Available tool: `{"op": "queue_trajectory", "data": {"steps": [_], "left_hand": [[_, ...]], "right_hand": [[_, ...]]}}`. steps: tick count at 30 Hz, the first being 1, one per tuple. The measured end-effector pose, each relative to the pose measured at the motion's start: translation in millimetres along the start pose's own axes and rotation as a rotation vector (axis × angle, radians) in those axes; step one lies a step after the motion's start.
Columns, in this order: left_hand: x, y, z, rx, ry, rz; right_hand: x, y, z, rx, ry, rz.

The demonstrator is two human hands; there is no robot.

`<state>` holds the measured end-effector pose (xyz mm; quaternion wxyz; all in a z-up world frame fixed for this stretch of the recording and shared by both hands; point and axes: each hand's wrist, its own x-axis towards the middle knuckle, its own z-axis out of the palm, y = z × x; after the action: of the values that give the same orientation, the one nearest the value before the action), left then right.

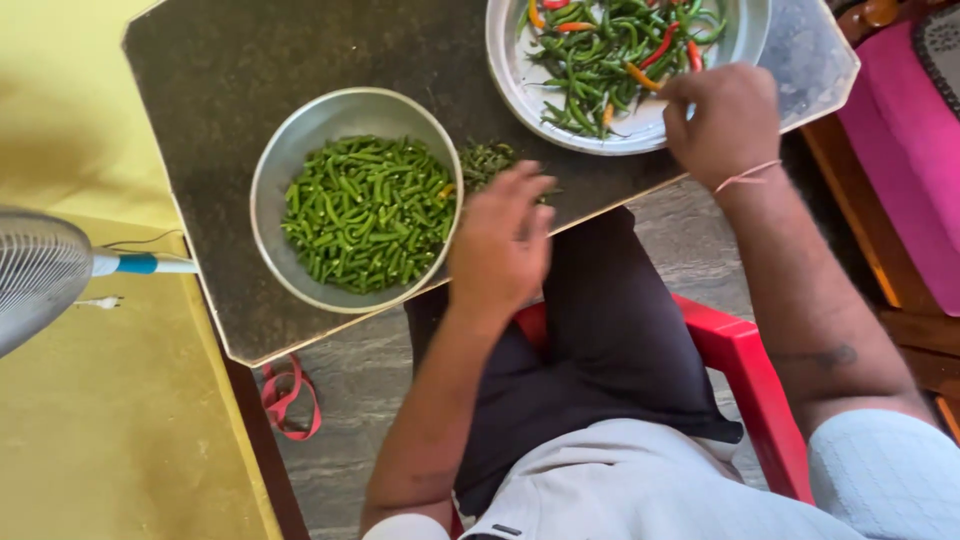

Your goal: Sorting and de-stemming green and red chilies into metal bowls.

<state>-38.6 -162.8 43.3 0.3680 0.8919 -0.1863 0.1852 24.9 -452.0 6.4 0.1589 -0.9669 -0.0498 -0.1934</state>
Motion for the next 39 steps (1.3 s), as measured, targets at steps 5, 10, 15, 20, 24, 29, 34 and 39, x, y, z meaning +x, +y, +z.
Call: {"op": "queue_trajectory", "data": {"steps": [5, 10, 15, 20, 24, 29, 34, 39], "left_hand": [[9.6, 27.8, 64.7, -0.009, -0.257, 0.046], [10.1, 4.6, 89.3, 0.175, -0.310, 0.052], [9.5, -5.0, 79.5, 0.235, -0.283, 0.067], [13.5, 4.0, 59.6, 0.310, -0.259, 0.120], [8.4, -3.7, 58.9, 0.327, -0.256, 0.116], [7.4, -7.1, 62.0, 0.219, -0.232, 0.062], [13.3, 1.5, 56.4, 0.288, -0.223, 0.062], [13.5, 1.9, 58.3, 0.352, -0.197, 0.096]], "right_hand": [[-30.5, 1.4, 21.4, 0.214, -0.069, -0.160], [-34.2, -19.7, 2.9, 0.363, -0.183, -0.217], [-44.1, -30.4, -0.2, 0.404, -0.206, -0.279], [-46.3, -32.3, -10.7, 0.424, -0.310, -0.089], [-27.6, -4.1, 0.0, 0.304, -0.145, -0.102], [-3.2, 9.3, 25.5, 0.019, -0.120, -0.185], [7.1, -5.1, 19.9, -0.016, -0.192, -0.193], [2.8, -7.7, 32.3, -0.094, -0.126, -0.230]]}}
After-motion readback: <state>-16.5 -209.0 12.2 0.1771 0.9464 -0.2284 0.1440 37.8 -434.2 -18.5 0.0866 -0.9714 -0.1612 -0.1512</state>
